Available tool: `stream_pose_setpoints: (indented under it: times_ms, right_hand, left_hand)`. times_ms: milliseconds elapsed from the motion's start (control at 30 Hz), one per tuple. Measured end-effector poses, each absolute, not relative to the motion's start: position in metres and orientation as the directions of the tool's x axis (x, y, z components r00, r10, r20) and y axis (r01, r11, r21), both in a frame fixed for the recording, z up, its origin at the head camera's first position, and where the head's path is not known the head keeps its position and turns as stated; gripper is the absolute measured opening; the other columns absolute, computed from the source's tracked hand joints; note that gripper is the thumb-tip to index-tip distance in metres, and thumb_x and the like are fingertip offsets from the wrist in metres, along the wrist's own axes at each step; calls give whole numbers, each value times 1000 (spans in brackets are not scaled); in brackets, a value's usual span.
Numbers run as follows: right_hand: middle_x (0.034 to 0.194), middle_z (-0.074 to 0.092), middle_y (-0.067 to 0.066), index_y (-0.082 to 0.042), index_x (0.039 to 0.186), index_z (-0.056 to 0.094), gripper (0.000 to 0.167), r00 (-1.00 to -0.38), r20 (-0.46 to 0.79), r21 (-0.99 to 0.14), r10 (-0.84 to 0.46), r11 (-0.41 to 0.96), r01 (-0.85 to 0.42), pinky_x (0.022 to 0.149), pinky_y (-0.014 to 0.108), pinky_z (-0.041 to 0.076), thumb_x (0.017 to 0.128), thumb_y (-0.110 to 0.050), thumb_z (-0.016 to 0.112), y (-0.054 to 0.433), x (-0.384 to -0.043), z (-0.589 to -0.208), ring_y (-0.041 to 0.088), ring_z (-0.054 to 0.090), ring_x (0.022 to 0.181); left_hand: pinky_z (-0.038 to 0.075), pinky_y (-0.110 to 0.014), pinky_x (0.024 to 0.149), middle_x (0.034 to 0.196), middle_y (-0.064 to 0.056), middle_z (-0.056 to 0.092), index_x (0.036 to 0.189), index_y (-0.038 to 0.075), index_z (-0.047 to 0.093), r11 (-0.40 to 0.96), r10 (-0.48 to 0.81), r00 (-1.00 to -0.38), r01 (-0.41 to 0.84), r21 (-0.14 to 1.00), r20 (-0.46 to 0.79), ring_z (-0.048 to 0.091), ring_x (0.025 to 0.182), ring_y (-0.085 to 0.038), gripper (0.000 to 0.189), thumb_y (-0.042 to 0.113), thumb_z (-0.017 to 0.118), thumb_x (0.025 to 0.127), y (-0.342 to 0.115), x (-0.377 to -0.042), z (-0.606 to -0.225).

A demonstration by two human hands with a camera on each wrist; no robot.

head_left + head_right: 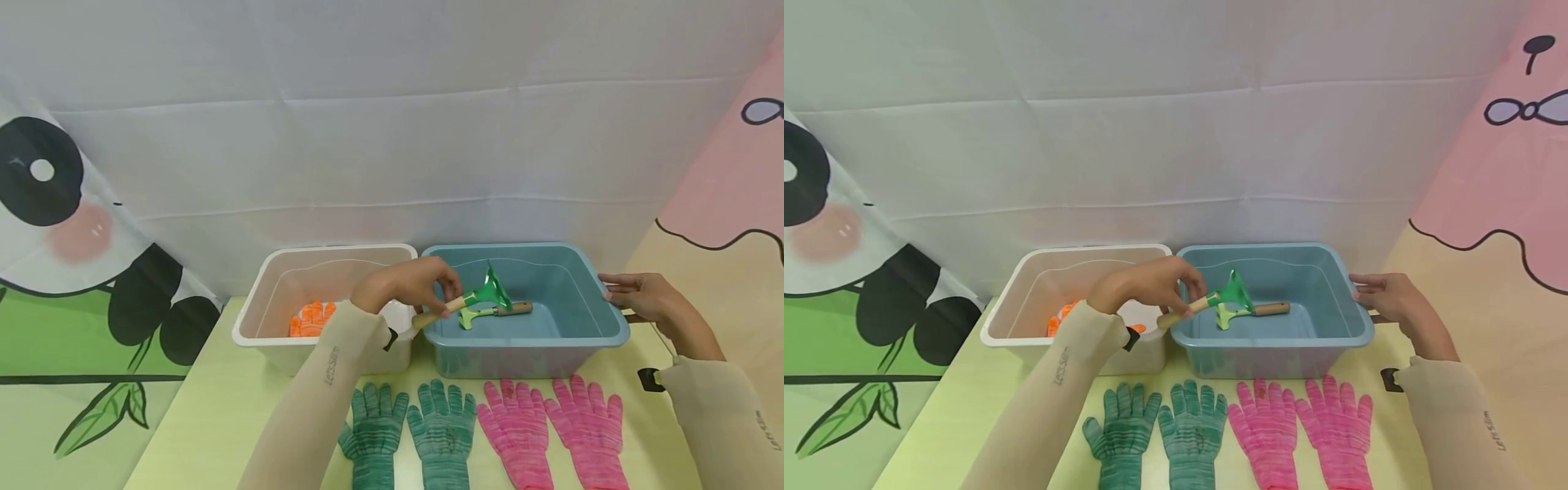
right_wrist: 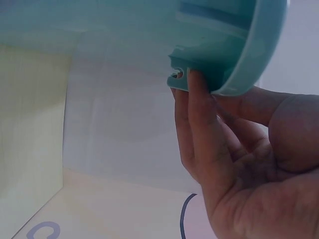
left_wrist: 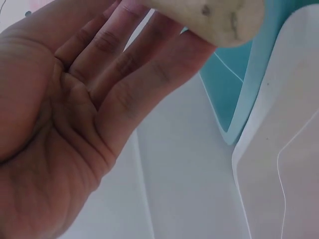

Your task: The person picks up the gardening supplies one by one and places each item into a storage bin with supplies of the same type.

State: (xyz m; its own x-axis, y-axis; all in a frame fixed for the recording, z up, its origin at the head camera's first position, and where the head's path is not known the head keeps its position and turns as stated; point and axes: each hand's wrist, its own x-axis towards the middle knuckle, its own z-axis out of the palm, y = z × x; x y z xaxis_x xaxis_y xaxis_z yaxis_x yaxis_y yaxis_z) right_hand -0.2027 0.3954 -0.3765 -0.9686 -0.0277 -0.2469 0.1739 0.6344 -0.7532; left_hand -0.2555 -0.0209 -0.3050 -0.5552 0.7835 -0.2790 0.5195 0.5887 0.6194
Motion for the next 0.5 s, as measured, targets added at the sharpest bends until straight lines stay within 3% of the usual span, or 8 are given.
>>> stream_pose_setpoints:
  times_ms: [500]
  right_hand:
    - [150,44,42,12,158,32,58,-970,-243,-754,-11,631,182,92,53,61,110,-9,56,394,-202,-377,32,74,109]
  left_hand:
    - [64,-35,70,114,-4,72,126,9,71,603,781,-550,539,588,-297,69,94,-16,31,10,79,97,5,-271,-309]
